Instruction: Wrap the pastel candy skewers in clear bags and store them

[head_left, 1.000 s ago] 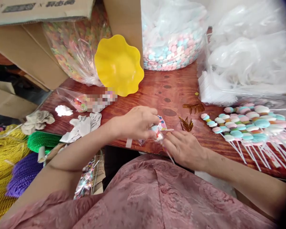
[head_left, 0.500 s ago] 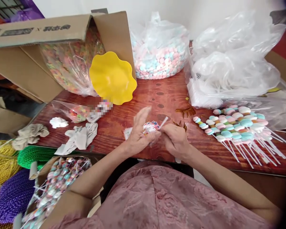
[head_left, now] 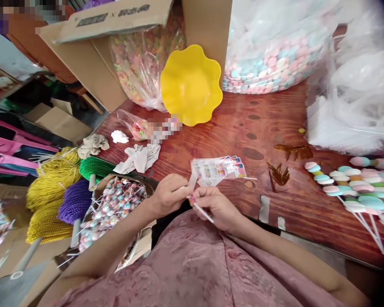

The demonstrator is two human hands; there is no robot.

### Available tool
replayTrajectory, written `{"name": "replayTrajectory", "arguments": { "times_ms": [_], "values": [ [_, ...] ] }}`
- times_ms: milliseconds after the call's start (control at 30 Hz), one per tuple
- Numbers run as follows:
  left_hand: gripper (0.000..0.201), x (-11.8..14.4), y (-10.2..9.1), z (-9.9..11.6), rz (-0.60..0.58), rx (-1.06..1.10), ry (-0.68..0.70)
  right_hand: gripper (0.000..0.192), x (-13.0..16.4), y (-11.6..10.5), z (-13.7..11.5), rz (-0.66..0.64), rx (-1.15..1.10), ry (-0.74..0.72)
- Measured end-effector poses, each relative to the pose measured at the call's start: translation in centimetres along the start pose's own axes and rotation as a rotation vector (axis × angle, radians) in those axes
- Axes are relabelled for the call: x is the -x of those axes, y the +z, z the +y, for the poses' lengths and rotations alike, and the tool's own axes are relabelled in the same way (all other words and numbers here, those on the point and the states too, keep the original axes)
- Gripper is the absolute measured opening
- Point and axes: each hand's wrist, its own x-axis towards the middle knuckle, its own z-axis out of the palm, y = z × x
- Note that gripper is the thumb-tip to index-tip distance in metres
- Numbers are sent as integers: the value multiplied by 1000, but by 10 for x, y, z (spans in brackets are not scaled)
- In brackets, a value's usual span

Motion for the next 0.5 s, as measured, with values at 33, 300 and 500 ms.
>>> {"name": "replayTrajectory", "arguments": {
  "times_ms": [33, 300, 500],
  "values": [
    [21, 19, -7, -1, -94, -6, -114, 17, 2, 1, 2, 4, 167, -66],
    [29, 164, -74, -21, -1164, -499, -1148, 18, 54, -74, 11, 323, 1111, -608],
    [28, 17, -19, 7, -500, -209, -464, 20, 83, -114, 12, 806, 1458, -548]
  ]
}}
